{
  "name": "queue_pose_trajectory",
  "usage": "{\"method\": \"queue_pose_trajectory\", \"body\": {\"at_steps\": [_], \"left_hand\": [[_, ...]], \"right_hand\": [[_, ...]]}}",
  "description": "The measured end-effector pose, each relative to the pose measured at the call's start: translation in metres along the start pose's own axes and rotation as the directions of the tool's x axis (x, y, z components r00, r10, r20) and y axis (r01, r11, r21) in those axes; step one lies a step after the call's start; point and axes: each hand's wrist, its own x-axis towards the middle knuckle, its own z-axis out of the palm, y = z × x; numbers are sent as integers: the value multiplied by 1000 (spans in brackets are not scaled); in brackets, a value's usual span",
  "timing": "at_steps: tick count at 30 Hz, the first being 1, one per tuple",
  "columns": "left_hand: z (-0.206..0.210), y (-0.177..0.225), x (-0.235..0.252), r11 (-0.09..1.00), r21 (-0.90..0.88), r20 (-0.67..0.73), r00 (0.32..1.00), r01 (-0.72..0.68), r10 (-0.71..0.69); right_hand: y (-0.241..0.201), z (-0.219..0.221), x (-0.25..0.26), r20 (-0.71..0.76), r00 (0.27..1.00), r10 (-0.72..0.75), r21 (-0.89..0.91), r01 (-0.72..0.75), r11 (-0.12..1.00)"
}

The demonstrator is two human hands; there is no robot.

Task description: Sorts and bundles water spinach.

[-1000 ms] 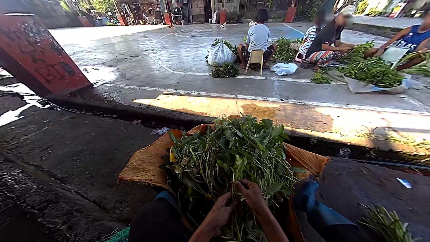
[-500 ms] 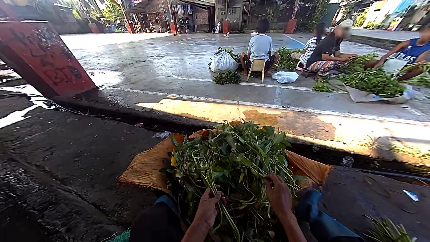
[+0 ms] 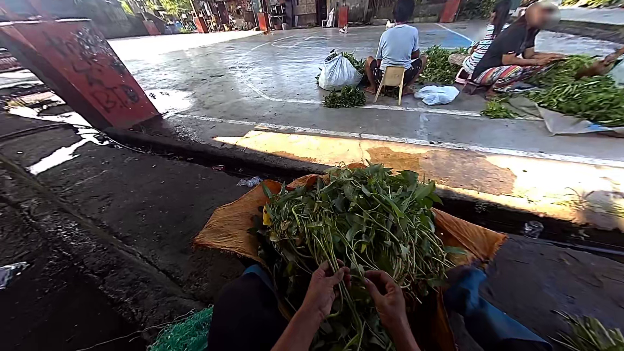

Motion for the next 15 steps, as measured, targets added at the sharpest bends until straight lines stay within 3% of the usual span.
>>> {"method": "queue_pose_trajectory", "body": {"at_steps": [7, 15], "left_hand": [[1, 3, 1, 999, 15, 16, 999, 36, -36], [-1, 2, -3, 993, 120, 87, 996, -10, -1]], "right_hand": [[0, 30, -16, -36, 997, -73, 55, 74, 996], [-13, 42, -20, 6, 986, 164, 110, -164, 980]]}}
